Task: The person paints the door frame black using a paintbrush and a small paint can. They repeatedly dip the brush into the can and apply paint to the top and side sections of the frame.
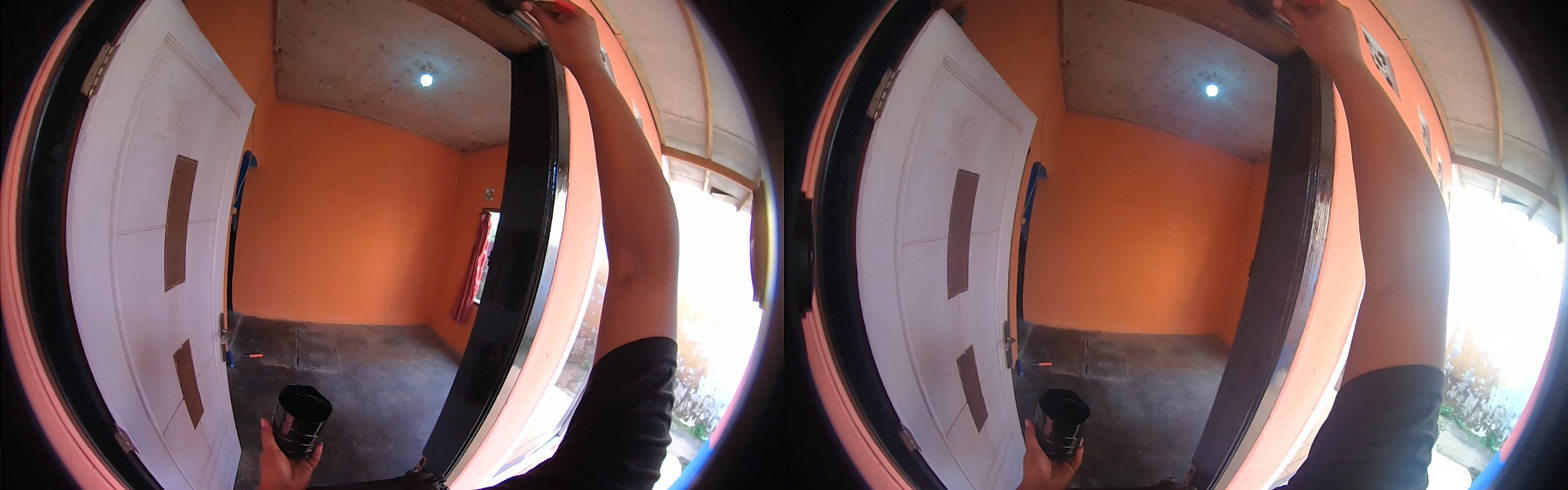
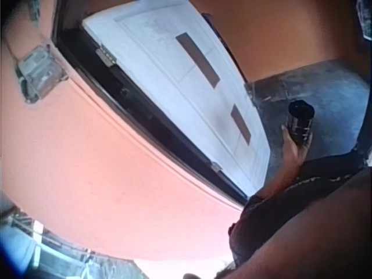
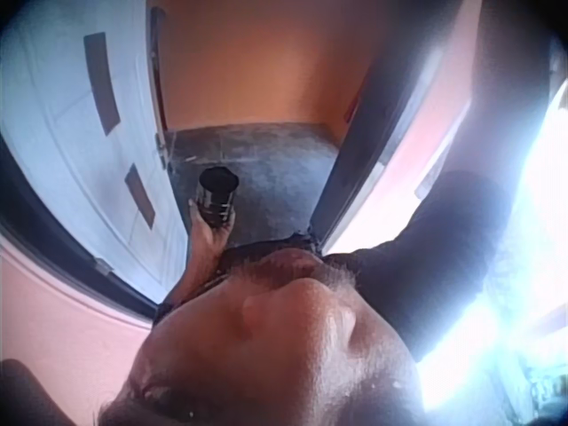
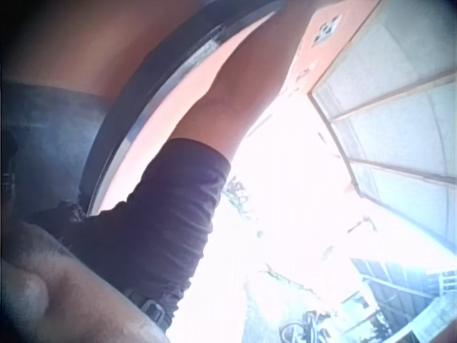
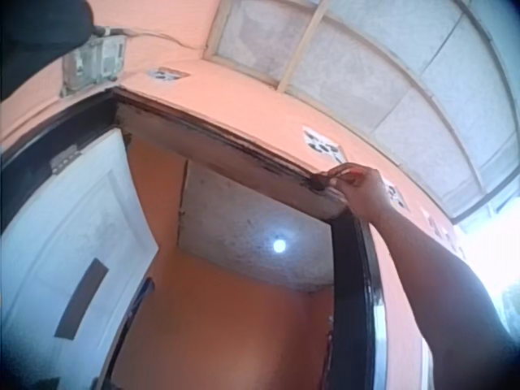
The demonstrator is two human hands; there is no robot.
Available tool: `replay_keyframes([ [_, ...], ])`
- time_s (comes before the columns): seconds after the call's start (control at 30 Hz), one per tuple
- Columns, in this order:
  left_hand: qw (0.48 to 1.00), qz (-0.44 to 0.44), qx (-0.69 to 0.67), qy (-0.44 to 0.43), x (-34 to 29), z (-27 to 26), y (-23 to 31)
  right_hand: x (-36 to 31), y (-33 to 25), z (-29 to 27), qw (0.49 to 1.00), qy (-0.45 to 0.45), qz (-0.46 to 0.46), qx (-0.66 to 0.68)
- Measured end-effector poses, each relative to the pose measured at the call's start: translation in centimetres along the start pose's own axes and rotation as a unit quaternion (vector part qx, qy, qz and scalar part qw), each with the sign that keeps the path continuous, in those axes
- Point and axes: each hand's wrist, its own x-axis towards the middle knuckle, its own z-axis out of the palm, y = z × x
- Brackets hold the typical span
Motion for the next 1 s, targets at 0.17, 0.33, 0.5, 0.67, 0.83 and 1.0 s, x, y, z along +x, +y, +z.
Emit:
replay_keyframes([
  [0.17, 0.999, -0.016, -0.010, -0.026, 0.0, 0.5, -0.1, 0.4, 6.6, -1.4, 0.992, 0.032, -0.078, -0.093],
  [0.33, 0.999, -0.017, 0.002, -0.041, 0.2, 0.4, -0.6, -1.2, 10.5, -3.0, 0.995, 0.003, -0.027, -0.092],
  [0.5, 0.999, -0.019, 0.013, -0.035, 0.2, 0.5, -1.2, -2.0, 12.1, -4.8, 0.992, -0.019, -0.016, -0.124],
  [0.67, 0.999, -0.027, 0.006, -0.042, 0.7, 0.5, -1.5, -1.7, 10.2, -5.9, 0.982, -0.053, -0.044, -0.178],
  [0.83, 0.999, -0.026, 0.001, -0.032, 1.0, 0.0, -1.5, -1.8, 8.0, -6.0, 0.967, -0.060, -0.087, -0.230],
  [1.0, 1.000, -0.021, 0.004, -0.020, 0.7, 0.2, -1.3, -0.7, 8.1, -4.2, 0.968, -0.074, -0.118, -0.210],
])
